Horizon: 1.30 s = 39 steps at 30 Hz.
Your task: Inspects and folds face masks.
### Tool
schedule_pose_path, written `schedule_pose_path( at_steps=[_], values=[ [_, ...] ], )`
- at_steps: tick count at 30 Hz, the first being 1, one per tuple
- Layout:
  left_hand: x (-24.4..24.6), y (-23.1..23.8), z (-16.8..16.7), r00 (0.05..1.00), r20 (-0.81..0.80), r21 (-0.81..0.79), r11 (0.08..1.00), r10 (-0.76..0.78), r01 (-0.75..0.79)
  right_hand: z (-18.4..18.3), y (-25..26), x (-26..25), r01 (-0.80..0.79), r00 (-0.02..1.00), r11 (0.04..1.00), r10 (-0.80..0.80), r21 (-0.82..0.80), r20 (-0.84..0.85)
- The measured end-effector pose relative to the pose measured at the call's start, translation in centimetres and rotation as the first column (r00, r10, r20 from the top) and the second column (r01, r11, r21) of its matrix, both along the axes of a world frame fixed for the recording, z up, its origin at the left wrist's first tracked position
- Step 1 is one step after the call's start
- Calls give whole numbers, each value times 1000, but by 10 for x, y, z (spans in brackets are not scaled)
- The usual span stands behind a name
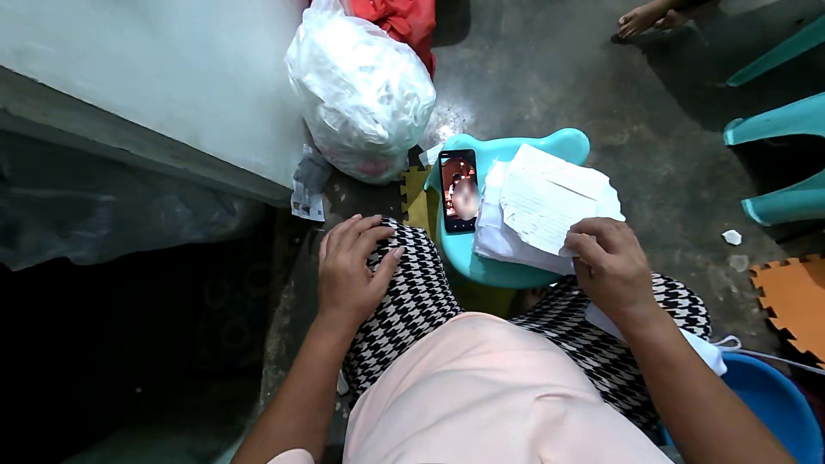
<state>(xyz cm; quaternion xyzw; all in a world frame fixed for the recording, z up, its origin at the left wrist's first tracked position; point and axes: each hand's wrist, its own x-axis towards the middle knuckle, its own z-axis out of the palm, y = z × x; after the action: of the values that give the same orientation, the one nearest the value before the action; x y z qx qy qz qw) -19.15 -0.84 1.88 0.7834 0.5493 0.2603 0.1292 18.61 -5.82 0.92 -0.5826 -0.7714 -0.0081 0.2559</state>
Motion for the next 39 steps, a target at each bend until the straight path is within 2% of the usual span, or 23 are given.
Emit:
schedule_pose_path(
  at_steps=[25, 29, 31, 33, 36, 39],
  values=[
    [1, 1, 1, 1000, -28, -14, 1000, 6, -6, -10, 2, 0, -16, 999, 999, 19, -52, 44],
    [14, -2, 11, 999, 38, 29, 1000, -10, 9, -10, 1, 0, -21, 999, 999, 23, -48, 42],
    [36, -5, 19, 988, 118, 49, 994, -99, 94, -10, 0, 1, -24, 999, 999, 26, -44, 45],
    [67, -10, 22, 946, 198, 63, 966, -257, 249, -10, 0, 1, -29, 998, 998, 32, -48, 50],
    [123, -18, 24, 826, 243, 44, 856, -509, 515, -8, 1, 0, -28, 998, 998, 32, -64, 59],
    [171, -14, 25, 733, 205, 43, 754, -649, 655, -6, -2, -1, -21, 999, 998, 24, -67, 45]
  ],
)
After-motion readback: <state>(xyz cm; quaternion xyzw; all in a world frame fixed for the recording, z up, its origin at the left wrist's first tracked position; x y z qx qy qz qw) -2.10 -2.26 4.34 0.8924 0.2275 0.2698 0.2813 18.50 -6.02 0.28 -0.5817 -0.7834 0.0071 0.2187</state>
